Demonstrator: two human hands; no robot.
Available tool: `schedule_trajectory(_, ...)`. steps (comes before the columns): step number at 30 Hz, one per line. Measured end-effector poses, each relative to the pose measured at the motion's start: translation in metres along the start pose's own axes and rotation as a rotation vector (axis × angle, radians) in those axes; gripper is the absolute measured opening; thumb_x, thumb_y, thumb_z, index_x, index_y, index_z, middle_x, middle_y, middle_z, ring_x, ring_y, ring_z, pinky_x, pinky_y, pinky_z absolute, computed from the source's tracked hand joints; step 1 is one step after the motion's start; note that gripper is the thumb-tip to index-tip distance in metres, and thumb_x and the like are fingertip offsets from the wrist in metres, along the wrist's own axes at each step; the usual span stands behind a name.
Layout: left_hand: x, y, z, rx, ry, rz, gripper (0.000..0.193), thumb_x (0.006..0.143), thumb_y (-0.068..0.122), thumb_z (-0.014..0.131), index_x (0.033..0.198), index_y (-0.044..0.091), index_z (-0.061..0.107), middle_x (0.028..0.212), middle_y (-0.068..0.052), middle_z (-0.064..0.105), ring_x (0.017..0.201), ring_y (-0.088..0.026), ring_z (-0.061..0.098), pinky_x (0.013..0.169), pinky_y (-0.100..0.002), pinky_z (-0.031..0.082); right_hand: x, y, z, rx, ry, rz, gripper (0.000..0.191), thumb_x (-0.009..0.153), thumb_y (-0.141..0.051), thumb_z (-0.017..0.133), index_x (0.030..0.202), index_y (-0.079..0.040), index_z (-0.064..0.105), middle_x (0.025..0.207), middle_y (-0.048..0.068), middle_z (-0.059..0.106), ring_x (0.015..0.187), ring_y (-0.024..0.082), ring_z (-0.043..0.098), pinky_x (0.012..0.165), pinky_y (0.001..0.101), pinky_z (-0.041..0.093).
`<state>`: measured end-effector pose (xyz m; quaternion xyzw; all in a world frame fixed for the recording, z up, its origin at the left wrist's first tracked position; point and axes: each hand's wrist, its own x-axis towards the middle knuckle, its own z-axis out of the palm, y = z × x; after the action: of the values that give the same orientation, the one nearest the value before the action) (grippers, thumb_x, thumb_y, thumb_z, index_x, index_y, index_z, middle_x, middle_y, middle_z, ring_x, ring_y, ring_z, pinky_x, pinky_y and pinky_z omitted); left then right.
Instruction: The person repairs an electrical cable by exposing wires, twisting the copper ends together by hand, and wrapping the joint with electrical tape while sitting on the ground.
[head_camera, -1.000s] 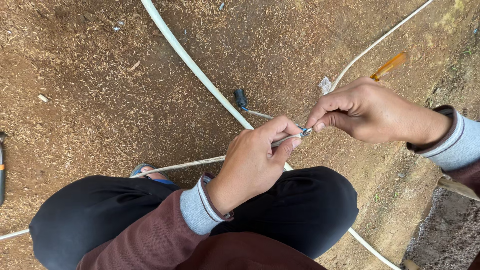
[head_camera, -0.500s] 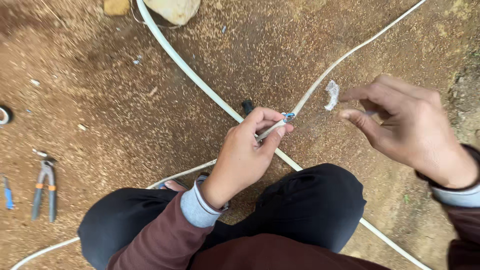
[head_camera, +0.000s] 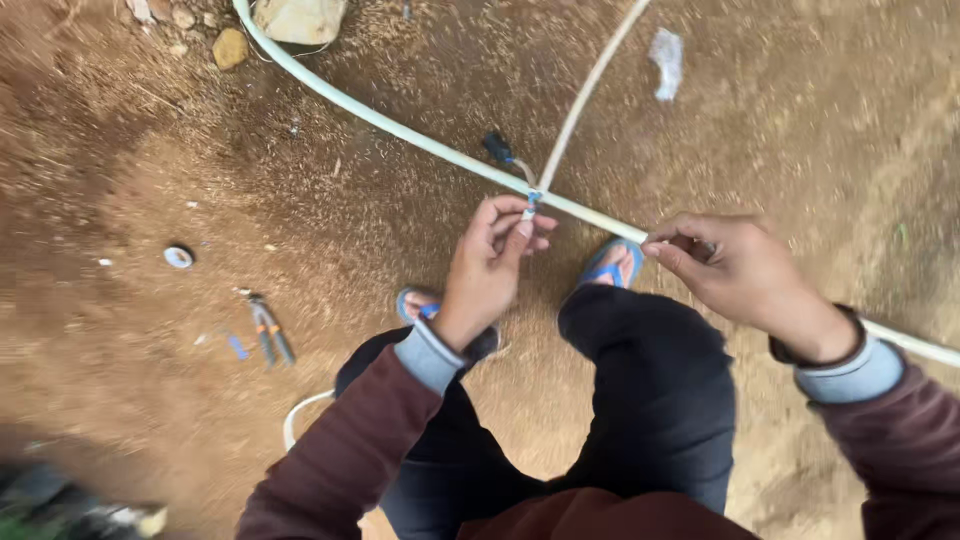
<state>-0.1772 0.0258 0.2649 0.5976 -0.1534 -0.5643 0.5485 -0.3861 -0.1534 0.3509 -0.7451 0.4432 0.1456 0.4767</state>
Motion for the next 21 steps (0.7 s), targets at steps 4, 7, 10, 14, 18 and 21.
schedule_trajectory(4,-0.005,0.017,0.033,0.079,0.039,-0.065,0.019,0.109,0.007,0.049,0.127,0.002,0.049,0.116,-0.013,0.073,0.107,-0.018,0.072,0.098,-0.030,0.057,-0.074,0.031,-0.033,0.095,0.125,0.214,0.022,0.094,-0.029,0.075,0.107,-0.012,0.080,0.073,0.010,0.072,0.062,0.017,0.062,0.059,0.0329,0.050)
schedule_trajectory(7,-0.004,0.026,0.051,0.218,0.038,-0.073,0.020,0.108,0.008,0.051,0.126,0.001,0.048,0.115,-0.014,0.074,0.110,-0.020,0.072,0.100,-0.032,0.056,-0.132,0.055,-0.048,0.218,0.223,0.330,0.024,0.096,-0.031,0.072,0.107,-0.010,0.079,0.076,0.011,0.071,0.063,0.017,0.063,0.061,0.0335,0.050)
schedule_trajectory(10,-0.004,0.035,0.070,0.320,0.014,-0.148,0.018,0.107,0.008,0.050,0.123,0.001,0.047,0.114,-0.014,0.074,0.111,-0.021,0.072,0.100,-0.033,0.057,-0.181,0.073,-0.048,0.340,0.305,0.432,0.026,0.093,-0.032,0.073,0.105,-0.009,0.077,0.077,0.007,0.073,0.064,0.013,0.065,0.062,0.0312,0.051)
schedule_trajectory(14,-0.003,0.056,0.091,0.421,0.001,-0.273,0.016,0.107,0.007,0.048,0.122,0.002,0.046,0.114,-0.014,0.074,0.111,-0.021,0.072,0.103,-0.034,0.055,-0.219,0.080,-0.028,0.465,0.260,0.694,0.027,0.095,-0.030,0.072,0.107,-0.007,0.077,0.075,0.008,0.070,0.062,0.016,0.058,0.059,0.0340,0.049)
schedule_trajectory(18,0.005,0.086,0.110,0.344,-0.073,-0.221,0.018,0.108,0.008,0.050,0.123,0.002,0.044,0.112,-0.016,0.073,0.108,-0.021,0.072,0.099,-0.034,0.057,-0.229,0.050,0.020,0.682,0.386,0.771,0.025,0.096,-0.026,0.073,0.104,-0.003,0.077,0.074,0.006,0.068,0.066,0.012,0.054,0.060,0.0324,0.047)
schedule_trajectory(21,0.012,0.103,0.118,0.350,-0.154,-0.243,0.023,0.107,0.011,0.051,0.126,0.004,0.041,0.112,-0.015,0.072,0.105,-0.021,0.071,0.096,-0.034,0.058,-0.240,0.006,0.067,0.799,0.500,0.906,0.024,0.095,-0.024,0.071,0.105,-0.003,0.077,0.075,0.004,0.070,0.069,0.010,0.060,0.063,0.0295,0.049)
